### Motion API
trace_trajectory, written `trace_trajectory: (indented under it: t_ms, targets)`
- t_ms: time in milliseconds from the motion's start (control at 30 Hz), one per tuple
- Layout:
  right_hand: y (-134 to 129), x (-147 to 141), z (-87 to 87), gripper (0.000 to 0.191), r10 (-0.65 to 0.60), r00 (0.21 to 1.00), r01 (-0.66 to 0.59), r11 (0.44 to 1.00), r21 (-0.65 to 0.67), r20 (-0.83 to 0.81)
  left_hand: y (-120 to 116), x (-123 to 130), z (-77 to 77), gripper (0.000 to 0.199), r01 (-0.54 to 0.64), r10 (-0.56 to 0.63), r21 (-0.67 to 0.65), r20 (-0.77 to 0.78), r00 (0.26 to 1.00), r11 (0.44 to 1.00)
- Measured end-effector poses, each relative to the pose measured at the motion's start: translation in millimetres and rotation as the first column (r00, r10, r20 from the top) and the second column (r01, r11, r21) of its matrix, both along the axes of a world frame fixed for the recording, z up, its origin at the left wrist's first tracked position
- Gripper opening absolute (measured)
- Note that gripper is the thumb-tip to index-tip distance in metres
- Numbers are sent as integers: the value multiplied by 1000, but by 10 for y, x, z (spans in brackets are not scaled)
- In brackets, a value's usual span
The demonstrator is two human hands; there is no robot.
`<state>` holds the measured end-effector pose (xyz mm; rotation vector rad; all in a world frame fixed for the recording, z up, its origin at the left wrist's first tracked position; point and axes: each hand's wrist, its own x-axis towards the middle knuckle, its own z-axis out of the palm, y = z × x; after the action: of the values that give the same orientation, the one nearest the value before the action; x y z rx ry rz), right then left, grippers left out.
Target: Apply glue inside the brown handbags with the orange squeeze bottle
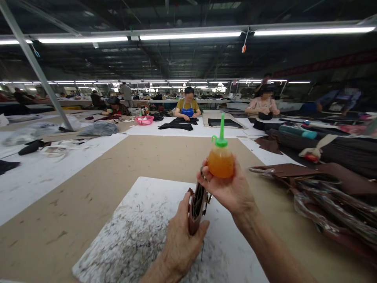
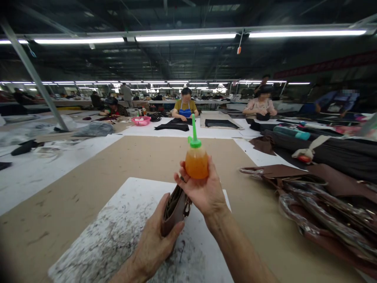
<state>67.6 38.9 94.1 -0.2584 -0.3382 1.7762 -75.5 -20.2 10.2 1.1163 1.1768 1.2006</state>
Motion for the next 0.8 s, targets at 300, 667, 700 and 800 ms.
trace_trajectory:
  t_ms: [300,667,700,800]
  targets:
    - [1,19,-137,30,-4,999,1,998,-65,-49,364,-249,439,29,123,-40,388,-214,976,914]
    - [-30,88,-150,42,-36,999,34,996,-87,-25,929,-204,577,61,745,-232,437,-763,604,504]
    - [-37,100,-145,42,-43,999,42,996,-80,-14,971,-266,588,58,765,-183,421,-807,561,488]
    - [-48,152,-135,40,-60,998,61,996,-62,17,1043,-510,650,39,764,-158,375,-839,521,525]
